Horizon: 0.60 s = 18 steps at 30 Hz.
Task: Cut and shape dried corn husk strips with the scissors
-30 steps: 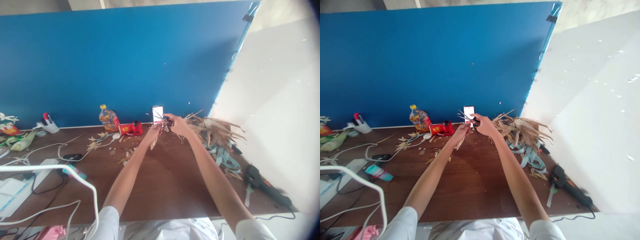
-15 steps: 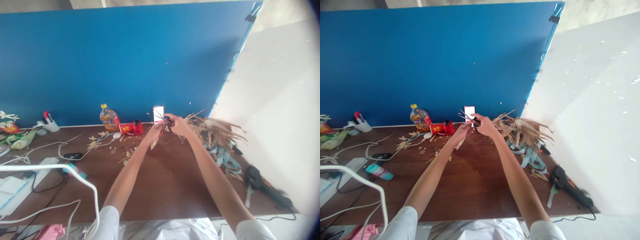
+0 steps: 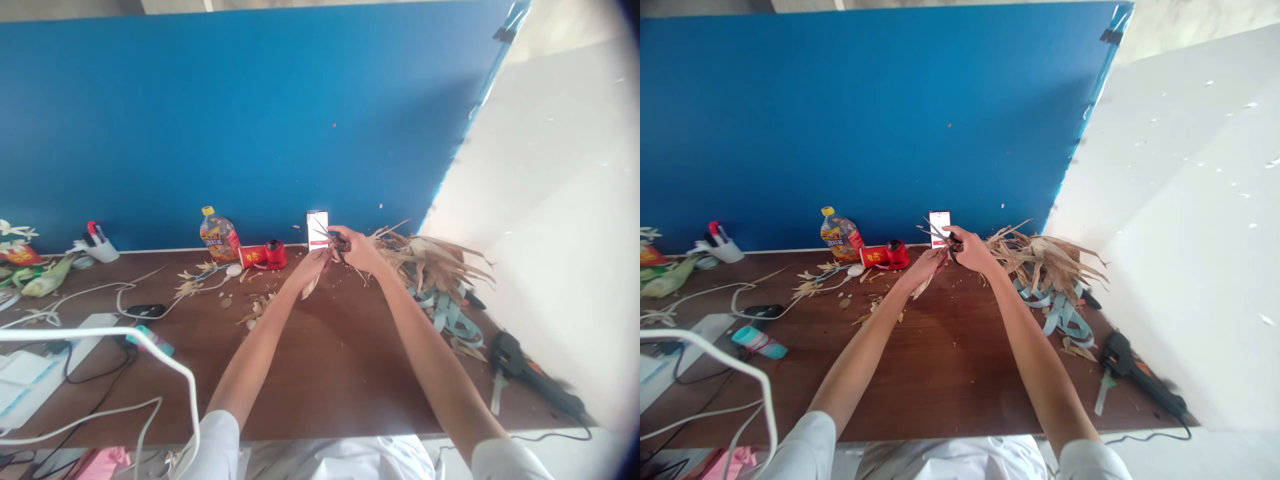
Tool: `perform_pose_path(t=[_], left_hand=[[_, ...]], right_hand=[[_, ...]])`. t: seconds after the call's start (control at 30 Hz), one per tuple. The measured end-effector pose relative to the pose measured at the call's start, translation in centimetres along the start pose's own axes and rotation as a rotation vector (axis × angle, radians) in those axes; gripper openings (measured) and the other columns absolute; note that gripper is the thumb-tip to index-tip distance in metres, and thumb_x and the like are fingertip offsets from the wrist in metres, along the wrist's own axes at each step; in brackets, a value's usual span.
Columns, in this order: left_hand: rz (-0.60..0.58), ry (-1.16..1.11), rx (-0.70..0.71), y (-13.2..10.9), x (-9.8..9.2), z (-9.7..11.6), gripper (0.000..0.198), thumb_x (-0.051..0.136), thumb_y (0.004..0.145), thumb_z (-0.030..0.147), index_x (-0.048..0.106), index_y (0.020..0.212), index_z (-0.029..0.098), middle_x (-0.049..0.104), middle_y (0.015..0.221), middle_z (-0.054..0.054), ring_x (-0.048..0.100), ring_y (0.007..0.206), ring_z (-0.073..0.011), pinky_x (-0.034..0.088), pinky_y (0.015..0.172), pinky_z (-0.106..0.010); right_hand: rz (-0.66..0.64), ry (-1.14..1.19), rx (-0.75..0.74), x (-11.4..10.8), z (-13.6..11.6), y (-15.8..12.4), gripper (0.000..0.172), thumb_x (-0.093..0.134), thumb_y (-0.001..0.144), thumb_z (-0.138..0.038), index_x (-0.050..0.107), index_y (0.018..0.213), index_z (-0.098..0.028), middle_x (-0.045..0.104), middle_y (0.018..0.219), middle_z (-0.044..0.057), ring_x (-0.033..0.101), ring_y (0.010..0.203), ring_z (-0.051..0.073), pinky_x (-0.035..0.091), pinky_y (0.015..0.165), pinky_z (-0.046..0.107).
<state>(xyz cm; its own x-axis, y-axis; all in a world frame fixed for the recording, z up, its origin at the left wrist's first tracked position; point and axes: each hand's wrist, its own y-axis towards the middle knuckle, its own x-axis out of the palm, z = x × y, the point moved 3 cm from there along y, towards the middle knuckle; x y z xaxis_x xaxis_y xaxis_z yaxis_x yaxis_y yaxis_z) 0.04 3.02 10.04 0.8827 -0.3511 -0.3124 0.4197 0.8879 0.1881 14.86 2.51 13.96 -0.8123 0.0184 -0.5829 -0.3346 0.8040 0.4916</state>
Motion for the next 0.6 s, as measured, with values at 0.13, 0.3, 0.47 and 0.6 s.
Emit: perform_pose_path(t=[0.13,0.3,0.47,0.6], left_hand=[[-0.061,-0.02,-0.028,0.1,0.2,-0.3,0.047,0.038,0.087,0.06,0.051,0.073,0.017,0.043,0.051,0.002,0.037,0.051,-0.011,0.027,0.057,-0.027],[-0.093,0.002,-0.074,0.1,0.6,-0.8,0.044,0.041,0.085,0.058,0.056,0.078,0.017,0.049,0.055,0.001,0.042,0.053,-0.0118,0.031,0.057,-0.026],[-0.214,-0.019,-0.118,-0.4,0.5,-0.1,0.04,0.047,0.083,0.053,0.058,0.096,0.016,0.059,0.065,-0.002,0.049,0.055,-0.0132,0.036,0.055,-0.027],[-0.255,-0.011,-0.173,-0.4,-0.1,0.0,0.046,0.049,0.082,0.053,0.056,0.108,0.016,0.066,0.073,-0.006,0.053,0.054,-0.0137,0.039,0.056,-0.028]], right_hand=[[0.002,0.043,0.002,-0.4,0.1,0.0,0.057,0.058,0.074,-0.021,0.052,0.131,-0.019,0.067,0.088,0.005,0.059,0.078,0.016,0.044,0.064,0.024],[0.0,-0.002,0.024,-0.5,0.7,0.0,0.047,0.057,0.074,-0.022,0.059,0.122,-0.018,0.067,0.08,0.003,0.057,0.071,0.015,0.043,0.062,0.024],[0.033,-0.005,0.042,-0.6,1.4,0.2,0.043,0.055,0.074,-0.02,0.06,0.117,-0.02,0.067,0.083,0.003,0.058,0.072,0.016,0.044,0.062,0.025],[0.085,-0.016,0.066,-0.9,2.0,0.4,0.041,0.054,0.075,-0.022,0.058,0.116,-0.019,0.067,0.088,0.005,0.059,0.074,0.017,0.044,0.063,0.025]])
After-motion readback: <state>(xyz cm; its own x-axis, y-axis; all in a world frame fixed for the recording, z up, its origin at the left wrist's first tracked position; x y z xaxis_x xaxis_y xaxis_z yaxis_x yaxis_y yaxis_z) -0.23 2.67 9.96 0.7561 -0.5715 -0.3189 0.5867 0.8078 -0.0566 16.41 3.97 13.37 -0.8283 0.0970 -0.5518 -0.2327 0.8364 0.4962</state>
